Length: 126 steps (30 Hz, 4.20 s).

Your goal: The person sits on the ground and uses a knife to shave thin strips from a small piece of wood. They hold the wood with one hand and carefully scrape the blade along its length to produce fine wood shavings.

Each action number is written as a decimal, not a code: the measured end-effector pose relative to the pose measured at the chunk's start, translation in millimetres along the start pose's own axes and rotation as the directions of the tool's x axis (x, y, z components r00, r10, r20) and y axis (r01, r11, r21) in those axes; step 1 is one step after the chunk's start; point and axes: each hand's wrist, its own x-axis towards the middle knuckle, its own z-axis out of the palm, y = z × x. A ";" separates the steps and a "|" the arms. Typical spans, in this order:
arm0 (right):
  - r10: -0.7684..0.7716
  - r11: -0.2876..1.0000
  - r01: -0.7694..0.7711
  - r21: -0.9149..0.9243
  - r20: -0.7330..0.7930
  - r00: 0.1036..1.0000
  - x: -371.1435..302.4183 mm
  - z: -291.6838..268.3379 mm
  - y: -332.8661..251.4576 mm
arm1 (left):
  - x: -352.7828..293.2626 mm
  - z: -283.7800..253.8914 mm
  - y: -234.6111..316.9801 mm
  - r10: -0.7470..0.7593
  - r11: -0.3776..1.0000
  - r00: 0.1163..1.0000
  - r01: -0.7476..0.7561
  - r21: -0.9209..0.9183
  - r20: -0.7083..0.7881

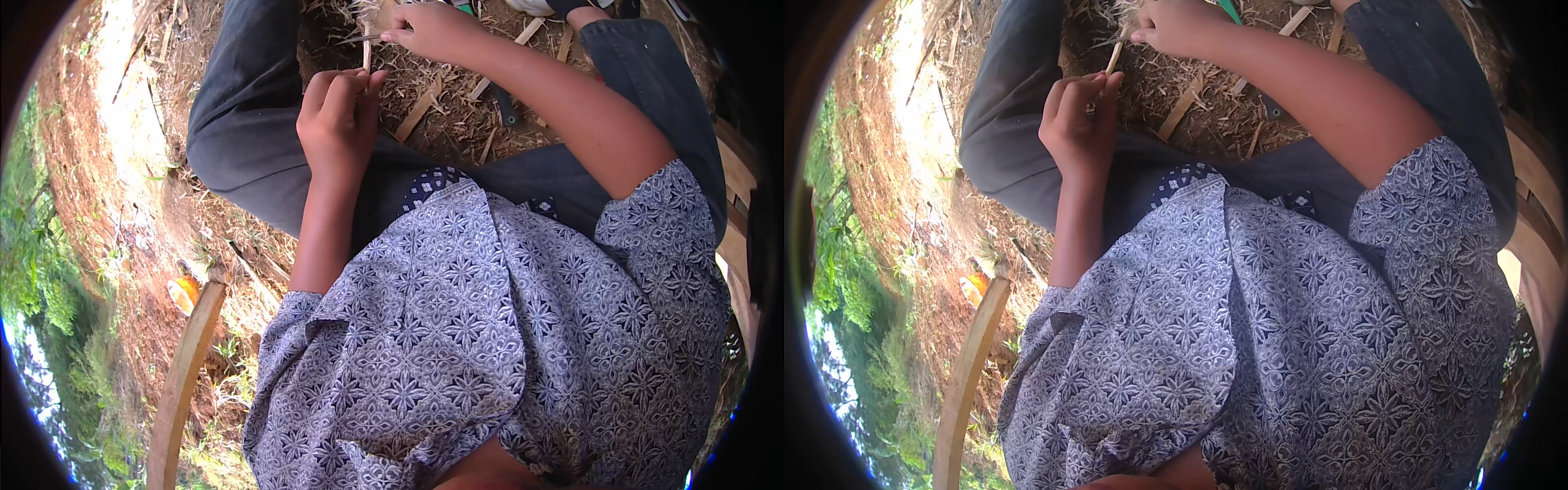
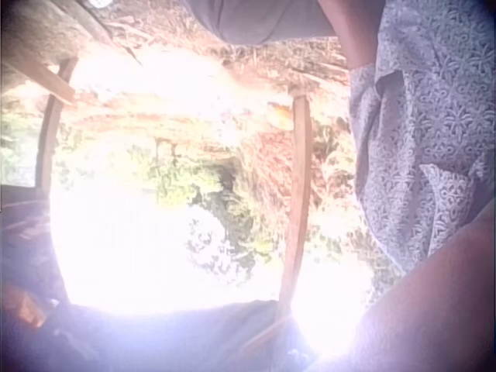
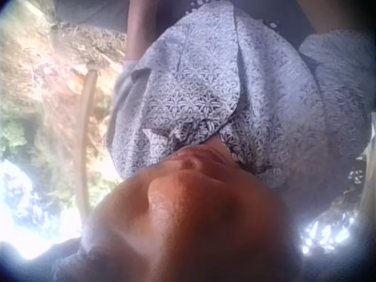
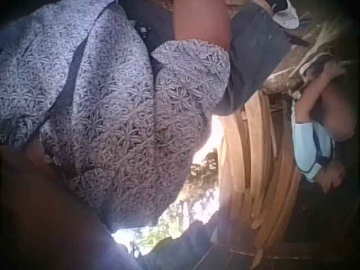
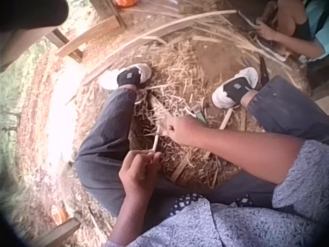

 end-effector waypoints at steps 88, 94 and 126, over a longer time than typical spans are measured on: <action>0.047 0.994 -0.037 0.105 -0.094 0.995 6.6 22.8 14.2 | -0.9 1.6 9.8 0.024 0.999 0.999 -0.025 0.036 0.028; -0.041 0.976 0.066 0.205 -0.123 0.991 -9.2 19.0 14.8 | -2.8 0.6 6.8 -0.004 0.999 1.000 0.005 0.045 -0.021; 0.152 0.801 -0.231 0.552 0.185 0.971 -60.7 0.1 -30.0 | 3.0 -2.2 -11.1 0.099 0.993 0.984 -0.107 -0.048 -0.145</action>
